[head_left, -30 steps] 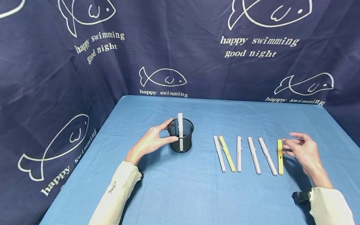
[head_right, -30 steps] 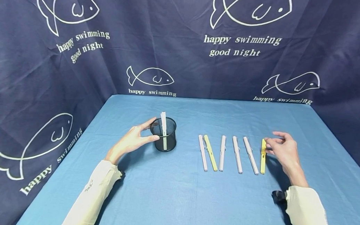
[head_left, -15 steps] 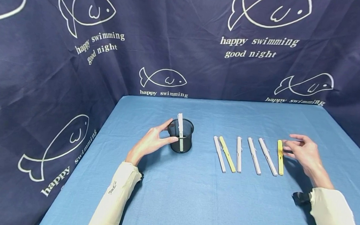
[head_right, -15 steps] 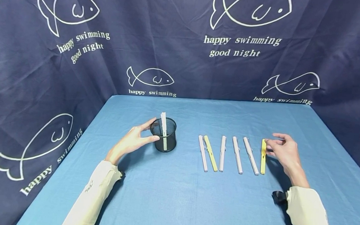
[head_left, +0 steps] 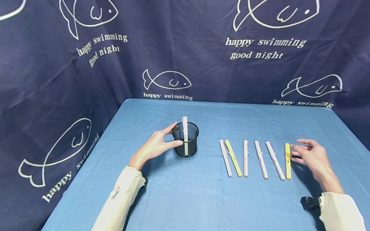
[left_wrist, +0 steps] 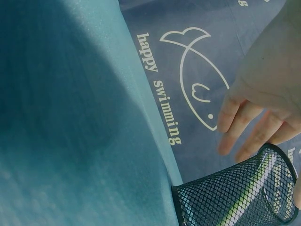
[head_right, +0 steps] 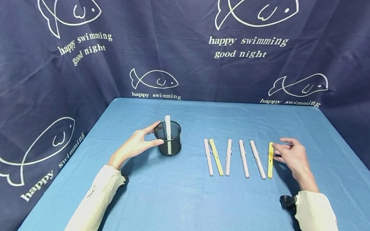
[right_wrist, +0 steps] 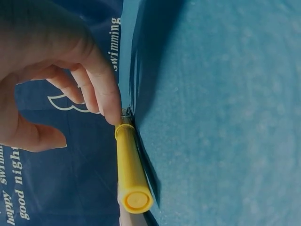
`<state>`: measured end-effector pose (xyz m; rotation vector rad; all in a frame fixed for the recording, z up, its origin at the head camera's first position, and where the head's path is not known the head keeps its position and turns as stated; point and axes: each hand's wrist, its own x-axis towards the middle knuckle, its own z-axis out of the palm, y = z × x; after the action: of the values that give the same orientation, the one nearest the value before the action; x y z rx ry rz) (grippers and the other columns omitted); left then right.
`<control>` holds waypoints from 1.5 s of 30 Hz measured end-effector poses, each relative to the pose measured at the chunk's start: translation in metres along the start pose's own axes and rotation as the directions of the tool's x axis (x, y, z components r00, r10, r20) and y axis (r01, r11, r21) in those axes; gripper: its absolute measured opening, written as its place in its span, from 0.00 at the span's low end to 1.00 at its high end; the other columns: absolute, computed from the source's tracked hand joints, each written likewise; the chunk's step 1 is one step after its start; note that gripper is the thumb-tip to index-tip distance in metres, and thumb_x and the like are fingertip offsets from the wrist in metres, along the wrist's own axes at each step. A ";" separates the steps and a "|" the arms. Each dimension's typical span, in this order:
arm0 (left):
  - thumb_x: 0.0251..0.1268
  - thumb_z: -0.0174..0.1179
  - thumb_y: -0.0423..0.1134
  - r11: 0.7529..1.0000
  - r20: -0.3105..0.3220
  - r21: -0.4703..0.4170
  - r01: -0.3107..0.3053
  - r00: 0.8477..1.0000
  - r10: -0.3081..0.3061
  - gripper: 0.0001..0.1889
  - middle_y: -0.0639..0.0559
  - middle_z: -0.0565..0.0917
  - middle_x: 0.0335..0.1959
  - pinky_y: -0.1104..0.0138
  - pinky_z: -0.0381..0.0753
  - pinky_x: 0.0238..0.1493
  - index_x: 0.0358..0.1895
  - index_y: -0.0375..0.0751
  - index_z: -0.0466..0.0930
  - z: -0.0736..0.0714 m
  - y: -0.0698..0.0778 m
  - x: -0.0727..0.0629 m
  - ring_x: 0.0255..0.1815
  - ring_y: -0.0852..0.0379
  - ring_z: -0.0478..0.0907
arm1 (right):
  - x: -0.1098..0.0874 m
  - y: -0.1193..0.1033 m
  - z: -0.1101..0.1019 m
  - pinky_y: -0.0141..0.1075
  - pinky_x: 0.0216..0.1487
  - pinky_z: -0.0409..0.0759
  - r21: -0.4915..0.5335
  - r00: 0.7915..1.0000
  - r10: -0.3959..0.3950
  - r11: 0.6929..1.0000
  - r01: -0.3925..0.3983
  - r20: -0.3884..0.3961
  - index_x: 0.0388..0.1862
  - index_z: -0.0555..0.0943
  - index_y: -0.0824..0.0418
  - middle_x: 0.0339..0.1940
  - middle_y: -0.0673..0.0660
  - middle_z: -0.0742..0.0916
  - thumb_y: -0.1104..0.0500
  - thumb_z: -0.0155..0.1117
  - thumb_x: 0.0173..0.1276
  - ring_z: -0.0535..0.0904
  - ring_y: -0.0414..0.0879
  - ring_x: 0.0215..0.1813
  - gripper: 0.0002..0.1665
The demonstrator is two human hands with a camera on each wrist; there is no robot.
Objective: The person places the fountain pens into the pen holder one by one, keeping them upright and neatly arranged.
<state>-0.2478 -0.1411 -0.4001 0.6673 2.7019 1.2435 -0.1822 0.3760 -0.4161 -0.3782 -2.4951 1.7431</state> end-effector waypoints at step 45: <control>0.67 0.68 0.59 1.000 0.005 0.004 -0.004 1.000 0.004 0.46 0.40 0.79 0.67 0.47 0.66 0.71 0.83 0.51 0.57 -0.001 0.002 -0.001 0.74 0.46 0.69 | 0.007 0.002 -0.004 0.39 0.44 0.87 -0.185 0.982 0.141 0.976 -0.116 0.129 0.75 0.52 0.86 0.56 0.74 0.76 0.59 0.54 0.81 0.78 0.29 0.35 0.40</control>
<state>-0.2462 -0.1414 -0.3977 0.6757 2.7014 1.2354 -0.1875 0.3816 -0.4175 -0.4535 -2.7957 1.6503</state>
